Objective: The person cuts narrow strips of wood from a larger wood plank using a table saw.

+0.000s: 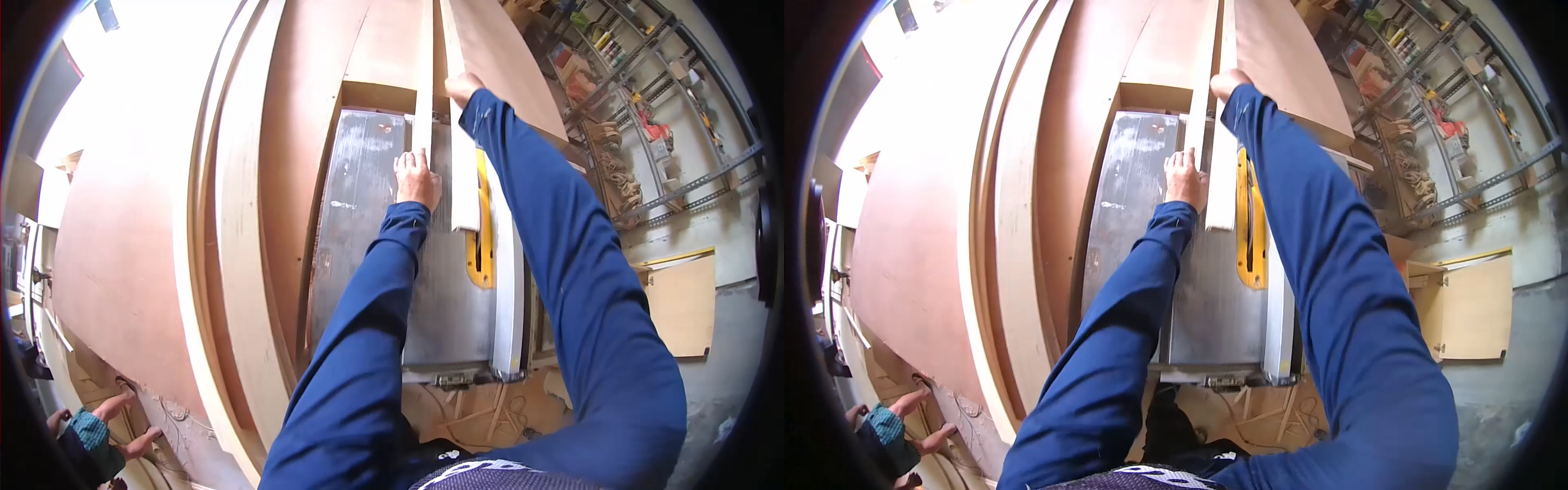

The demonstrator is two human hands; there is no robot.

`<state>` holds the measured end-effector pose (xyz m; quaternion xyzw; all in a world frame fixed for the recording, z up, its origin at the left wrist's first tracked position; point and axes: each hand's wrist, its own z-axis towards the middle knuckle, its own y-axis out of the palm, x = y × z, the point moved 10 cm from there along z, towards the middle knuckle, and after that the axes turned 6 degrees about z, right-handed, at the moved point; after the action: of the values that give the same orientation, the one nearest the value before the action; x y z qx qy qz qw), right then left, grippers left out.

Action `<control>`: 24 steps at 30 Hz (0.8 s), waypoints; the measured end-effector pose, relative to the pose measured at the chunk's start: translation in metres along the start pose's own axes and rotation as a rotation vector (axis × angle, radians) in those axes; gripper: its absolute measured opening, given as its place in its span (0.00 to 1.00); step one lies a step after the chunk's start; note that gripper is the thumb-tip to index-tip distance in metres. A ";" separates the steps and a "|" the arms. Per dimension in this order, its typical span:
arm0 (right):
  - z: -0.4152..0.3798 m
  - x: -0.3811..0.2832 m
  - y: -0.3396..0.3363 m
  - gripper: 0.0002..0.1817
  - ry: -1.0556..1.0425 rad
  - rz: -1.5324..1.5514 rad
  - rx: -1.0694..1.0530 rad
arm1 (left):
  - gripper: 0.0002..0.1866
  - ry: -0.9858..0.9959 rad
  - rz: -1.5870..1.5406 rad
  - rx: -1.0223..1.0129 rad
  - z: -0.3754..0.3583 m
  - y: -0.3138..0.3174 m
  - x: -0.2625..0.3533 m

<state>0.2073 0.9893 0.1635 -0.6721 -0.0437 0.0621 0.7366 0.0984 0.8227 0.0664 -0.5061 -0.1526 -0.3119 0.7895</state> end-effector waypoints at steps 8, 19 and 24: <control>-0.248 -0.082 -0.074 0.09 0.475 1.434 -0.020 | 0.15 -0.261 -0.104 -0.225 -0.048 -0.111 0.013; -0.470 -0.275 -0.020 0.09 0.348 2.578 -0.176 | 0.10 -0.642 -0.450 -0.962 -0.390 -0.369 0.048; -0.602 -0.374 -0.050 0.18 0.382 2.865 -0.229 | 0.35 -0.689 -0.554 -0.682 -0.528 -0.484 0.084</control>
<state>-0.0715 0.3363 0.1650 -0.1897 0.7455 0.6387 -0.0190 -0.1904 0.1807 0.2205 -0.7466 -0.4196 -0.3559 0.3740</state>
